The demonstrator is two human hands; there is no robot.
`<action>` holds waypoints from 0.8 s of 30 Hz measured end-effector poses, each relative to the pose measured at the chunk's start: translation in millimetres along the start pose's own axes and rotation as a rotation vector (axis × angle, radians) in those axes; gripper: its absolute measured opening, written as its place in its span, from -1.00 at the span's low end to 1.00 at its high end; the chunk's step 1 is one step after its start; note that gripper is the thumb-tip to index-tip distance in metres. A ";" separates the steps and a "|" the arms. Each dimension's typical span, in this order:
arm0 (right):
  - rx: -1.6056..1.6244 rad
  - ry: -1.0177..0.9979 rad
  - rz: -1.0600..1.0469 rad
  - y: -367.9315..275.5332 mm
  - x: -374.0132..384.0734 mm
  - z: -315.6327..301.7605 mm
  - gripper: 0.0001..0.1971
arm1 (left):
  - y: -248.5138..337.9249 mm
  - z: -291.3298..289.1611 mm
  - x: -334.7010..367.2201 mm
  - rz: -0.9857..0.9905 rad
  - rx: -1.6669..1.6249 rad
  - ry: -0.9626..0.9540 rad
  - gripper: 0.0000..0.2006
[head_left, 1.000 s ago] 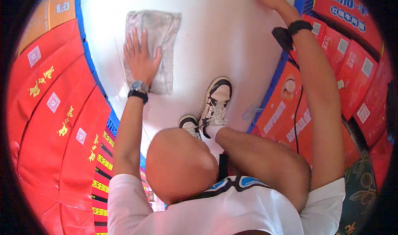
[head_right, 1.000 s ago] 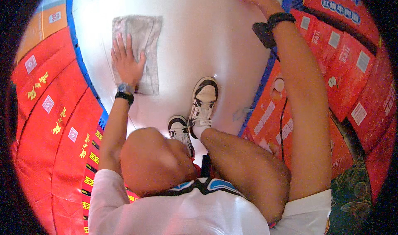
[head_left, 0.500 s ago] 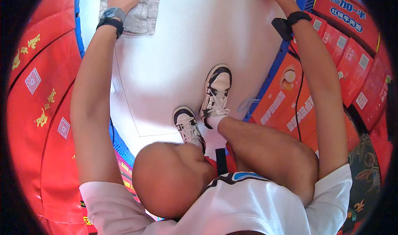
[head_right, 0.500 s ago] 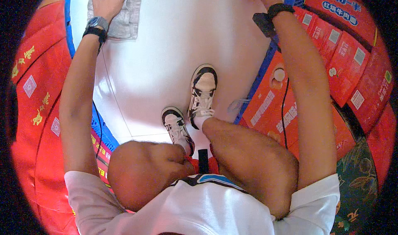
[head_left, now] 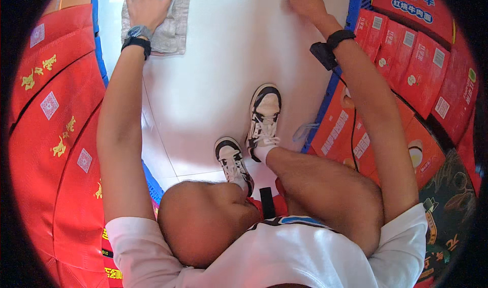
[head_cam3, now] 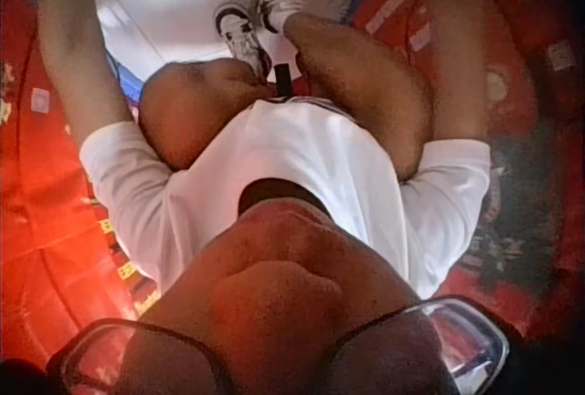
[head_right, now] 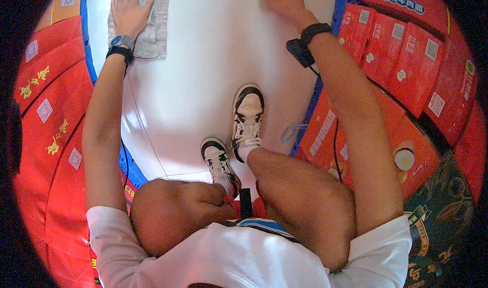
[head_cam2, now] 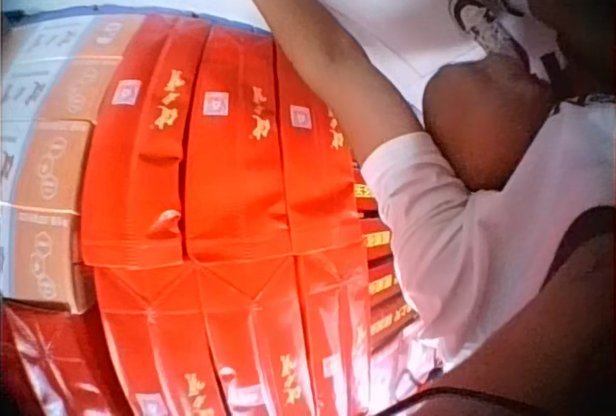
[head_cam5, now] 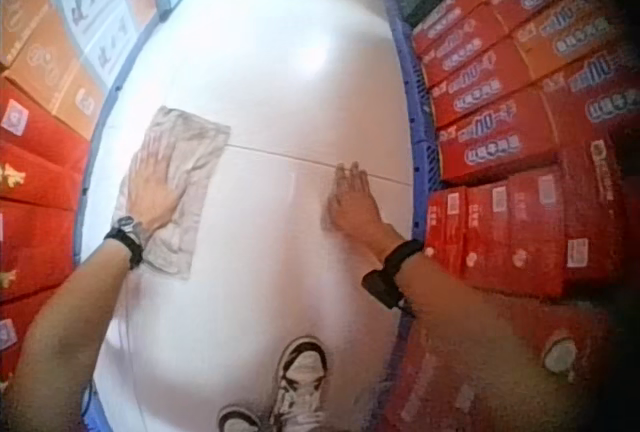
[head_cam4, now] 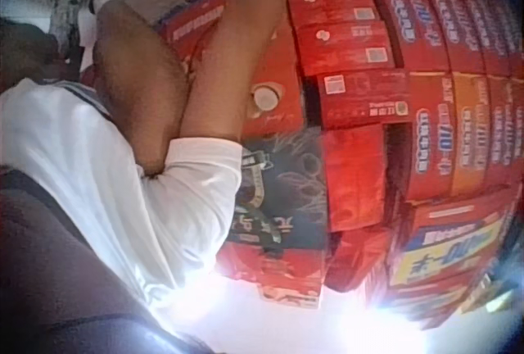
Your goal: The person cleans the white tiled floor by hand using a grey cloth, wiping in circular and back-and-forth motions between stacks of boxed goods.
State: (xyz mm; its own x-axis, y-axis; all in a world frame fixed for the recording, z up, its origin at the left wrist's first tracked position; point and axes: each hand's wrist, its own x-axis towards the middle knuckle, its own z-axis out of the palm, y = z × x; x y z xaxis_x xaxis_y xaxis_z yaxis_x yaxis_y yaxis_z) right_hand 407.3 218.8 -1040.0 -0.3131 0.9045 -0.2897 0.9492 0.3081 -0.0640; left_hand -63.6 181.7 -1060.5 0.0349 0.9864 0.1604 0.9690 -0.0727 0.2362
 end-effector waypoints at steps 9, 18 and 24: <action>-0.057 -0.010 -0.097 -10.5 -11.2 -17.8 -0.15 | 17.0 25.0 -42.4 0.049 0.165 0.044 -0.21; -0.092 -0.029 -0.070 3.4 -17.8 -9.0 -0.15 | 193.1 23.3 -126.9 0.640 -0.425 -0.380 -0.20; 0.093 -0.073 0.090 -35.9 -29.4 -12.2 -0.15 | 140.0 -2.9 -39.9 0.434 -0.410 -0.284 -0.24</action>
State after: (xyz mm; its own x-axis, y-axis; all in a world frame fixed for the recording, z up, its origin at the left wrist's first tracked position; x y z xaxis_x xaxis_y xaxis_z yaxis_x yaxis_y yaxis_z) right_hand 382.0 184.7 -1017.5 -0.2268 0.9024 -0.3663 0.9732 0.1952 -0.1215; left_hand 70.0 131.8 -1031.1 0.5189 0.8513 0.0780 0.6824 -0.4674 0.5620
